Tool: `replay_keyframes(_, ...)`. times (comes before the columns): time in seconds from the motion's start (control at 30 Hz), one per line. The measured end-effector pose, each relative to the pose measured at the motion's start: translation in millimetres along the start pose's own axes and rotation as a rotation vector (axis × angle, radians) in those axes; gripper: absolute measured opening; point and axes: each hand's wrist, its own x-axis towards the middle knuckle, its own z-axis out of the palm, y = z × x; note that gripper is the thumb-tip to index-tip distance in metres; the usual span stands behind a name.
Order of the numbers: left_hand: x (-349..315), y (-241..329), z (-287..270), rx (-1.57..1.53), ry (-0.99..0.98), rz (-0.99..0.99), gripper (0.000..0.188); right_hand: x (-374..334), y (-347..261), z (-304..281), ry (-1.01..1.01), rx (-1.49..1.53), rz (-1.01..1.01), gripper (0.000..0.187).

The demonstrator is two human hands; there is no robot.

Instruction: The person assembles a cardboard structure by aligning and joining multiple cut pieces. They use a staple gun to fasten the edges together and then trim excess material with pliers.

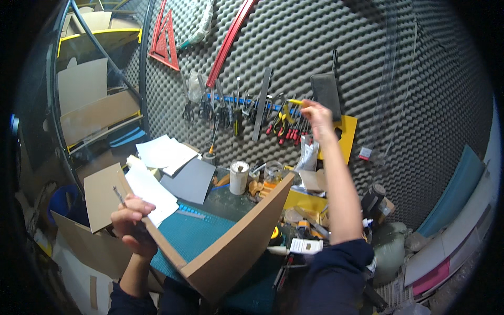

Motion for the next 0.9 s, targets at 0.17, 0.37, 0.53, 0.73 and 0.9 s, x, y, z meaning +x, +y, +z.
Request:
replay_keyframes(0.17, 5, -5, -1, -0.078, -0.022, 0.054, 0.050, -157, -132, -35, -0.092, 0.061, 0.060, 0.037)
replay_keyframes(0.37, 12, -5, -7, -0.136, -0.083, 0.053, 0.032, -371, -195, -2, 0.051, -0.158, 0.101, 0.017)
replay_keyframes(0.53, 16, 15, -24, -0.104, -0.069, 0.067, 0.027, -493, -162, 65, 0.262, 0.067, 0.274, 0.020)
replay_keyframes(0.73, -40, 123, -58, -1.141, -0.267, -0.422, 0.055, -552, -136, 125, 0.379, 0.483, 0.423, 0.016)
replay_keyframes(0.9, -61, 172, -84, -1.813, -0.602, -0.447, 0.096, -569, -122, 143, 0.470, 0.473, 0.498, 0.014)
